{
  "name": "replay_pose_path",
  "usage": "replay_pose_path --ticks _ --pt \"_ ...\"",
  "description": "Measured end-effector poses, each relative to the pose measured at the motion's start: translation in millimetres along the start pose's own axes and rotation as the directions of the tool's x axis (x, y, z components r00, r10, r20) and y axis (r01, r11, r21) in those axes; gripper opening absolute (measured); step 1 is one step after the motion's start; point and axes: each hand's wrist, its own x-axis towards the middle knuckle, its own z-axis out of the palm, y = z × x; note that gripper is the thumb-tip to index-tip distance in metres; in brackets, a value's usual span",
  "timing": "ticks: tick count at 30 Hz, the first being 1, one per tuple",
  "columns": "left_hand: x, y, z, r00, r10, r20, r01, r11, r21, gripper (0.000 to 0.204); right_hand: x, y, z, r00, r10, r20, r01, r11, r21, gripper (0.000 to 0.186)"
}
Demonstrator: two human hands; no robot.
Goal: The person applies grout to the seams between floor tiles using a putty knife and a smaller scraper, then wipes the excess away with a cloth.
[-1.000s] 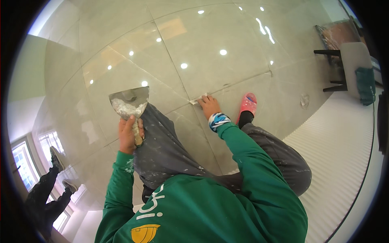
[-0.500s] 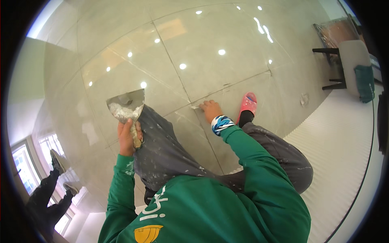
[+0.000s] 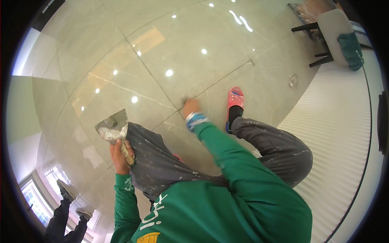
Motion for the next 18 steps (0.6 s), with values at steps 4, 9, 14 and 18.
replay_pose_path --ticks 4,9,14,18 --pt "0.3 -4.4 3.6 0.998 -0.006 0.055 0.006 1.0 0.005 0.026 -24.4 -40.4 -5.9 0.988 0.017 0.154 -0.061 0.957 0.284 0.031" --pt "-6.7 1.7 -10.1 1.0 0.025 -0.005 -0.025 0.999 -0.026 0.025 48.7 72.0 -45.4 0.977 0.097 0.188 -0.152 0.94 0.306 0.038" --pt "-4.7 4.7 -18.7 0.999 0.034 0.017 -0.033 0.999 -0.04 0.024 98.7 164.4 -59.0 0.968 0.242 0.074 -0.246 0.967 0.061 0.022" --pt "1.1 13.8 -25.5 0.998 0.069 0.01 -0.068 0.996 -0.051 0.024 77.9 55.7 -47.7 0.988 0.024 0.15 -0.021 1.0 -0.019 0.027"
